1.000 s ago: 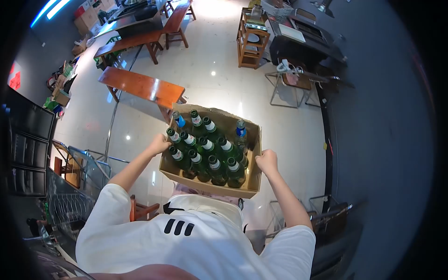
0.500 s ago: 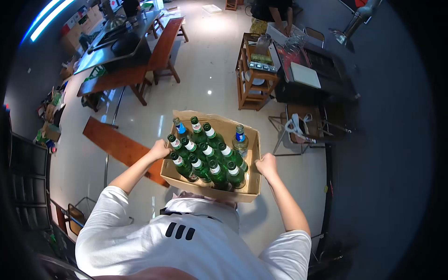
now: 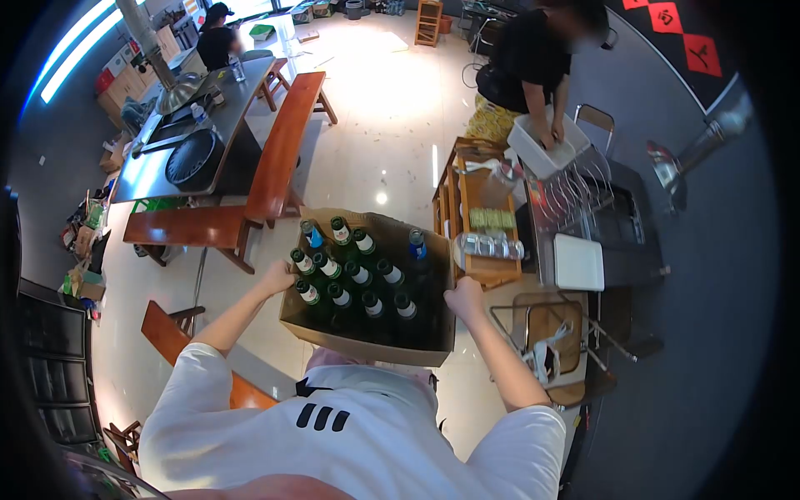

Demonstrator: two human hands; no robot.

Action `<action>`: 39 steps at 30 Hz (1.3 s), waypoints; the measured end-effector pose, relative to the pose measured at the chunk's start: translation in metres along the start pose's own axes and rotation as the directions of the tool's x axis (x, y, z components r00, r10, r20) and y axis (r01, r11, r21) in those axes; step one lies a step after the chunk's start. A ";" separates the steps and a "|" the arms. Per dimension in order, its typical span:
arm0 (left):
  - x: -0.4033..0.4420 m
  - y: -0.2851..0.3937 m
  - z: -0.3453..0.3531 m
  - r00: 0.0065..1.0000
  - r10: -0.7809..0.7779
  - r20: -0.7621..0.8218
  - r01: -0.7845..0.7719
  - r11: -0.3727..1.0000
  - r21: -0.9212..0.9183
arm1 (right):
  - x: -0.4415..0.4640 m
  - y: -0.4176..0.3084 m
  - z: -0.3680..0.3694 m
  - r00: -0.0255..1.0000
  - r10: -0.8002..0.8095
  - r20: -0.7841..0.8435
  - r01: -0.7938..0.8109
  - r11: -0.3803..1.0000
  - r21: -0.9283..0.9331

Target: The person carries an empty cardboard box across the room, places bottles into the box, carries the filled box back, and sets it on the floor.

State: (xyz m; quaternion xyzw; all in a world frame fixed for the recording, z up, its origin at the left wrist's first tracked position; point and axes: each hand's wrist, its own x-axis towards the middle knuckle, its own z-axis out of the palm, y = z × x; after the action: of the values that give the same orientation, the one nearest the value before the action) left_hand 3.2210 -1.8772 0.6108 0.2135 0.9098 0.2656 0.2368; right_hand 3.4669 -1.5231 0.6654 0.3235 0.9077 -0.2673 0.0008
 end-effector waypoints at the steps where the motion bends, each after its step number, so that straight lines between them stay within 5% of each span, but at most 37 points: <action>1: 0.033 0.003 -0.010 1.000 -0.003 0.000 0.003 1.000 -0.012 | 0.037 -0.006 0.000 1.000 -0.007 -0.006 0.007 1.000 0.025; 6: 0.217 0.036 -0.076 0.994 0.101 -0.037 -0.107 0.967 -0.233 | 0.220 -0.062 -0.015 0.999 0.037 -0.022 -0.036 0.998 0.055; 8: 0.305 0.021 -0.072 0.998 0.054 -0.020 -0.053 0.998 0.041 | 0.285 -0.072 -0.021 0.998 0.060 -0.032 -0.061 0.997 -0.037; 10: 0.360 0.039 -0.098 0.997 0.081 0.002 -0.081 0.997 -0.008 | 0.348 -0.079 -0.025 0.996 0.086 -0.035 -0.086 0.996 0.001; 12: 0.425 0.062 -0.128 0.993 -0.048 0.106 0.058 0.994 -0.098 | 0.422 -0.091 -0.029 0.997 0.035 -0.070 -0.036 0.999 -0.016; 16: 0.564 0.072 -0.169 0.998 0.040 0.047 -0.042 0.998 0.045 | 0.550 -0.126 -0.038 0.997 0.030 -0.070 -0.033 0.999 -0.038; 20: 0.740 0.067 -0.196 0.997 0.022 0.072 -0.020 1.000 -0.021 | 0.704 -0.165 -0.049 0.994 0.110 -0.006 -0.110 0.994 -0.001; 22: 0.797 0.105 -0.242 0.992 -0.059 0.111 0.050 0.995 0.086 | 0.780 -0.176 -0.044 0.995 0.100 -0.009 -0.100 0.995 -0.019; 32: 1.143 0.128 -0.332 0.995 0.018 0.099 -0.018 1.000 -0.004 | 1.122 -0.258 -0.071 0.993 0.114 -0.034 -0.115 0.993 -0.026; 34: 1.206 0.160 -0.366 0.990 0.134 0.052 -0.126 0.982 -0.137 | 1.190 -0.275 -0.074 0.986 0.164 -0.041 -0.165 0.986 0.000; 35: 1.248 0.155 -0.376 0.983 0.003 0.185 0.029 0.985 -0.169 | 1.221 -0.283 -0.076 0.986 0.160 -0.053 -0.160 0.987 0.006; 36: 1.287 0.157 -0.384 0.990 0.111 0.083 -0.109 0.994 -0.030 | 1.258 -0.294 -0.077 0.986 0.154 -0.071 -0.154 0.988 0.009; 39: 1.390 0.165 -0.419 0.995 0.060 0.081 -0.061 0.998 0.004 | 1.351 -0.324 -0.084 0.981 0.161 -0.107 -0.158 0.987 0.036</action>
State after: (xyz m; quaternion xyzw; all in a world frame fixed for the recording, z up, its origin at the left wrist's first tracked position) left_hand 1.9290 -1.1955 0.5791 0.2524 0.8936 0.2608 0.2643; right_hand 2.2228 -0.8998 0.6586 0.4092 0.8739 -0.2604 -0.0321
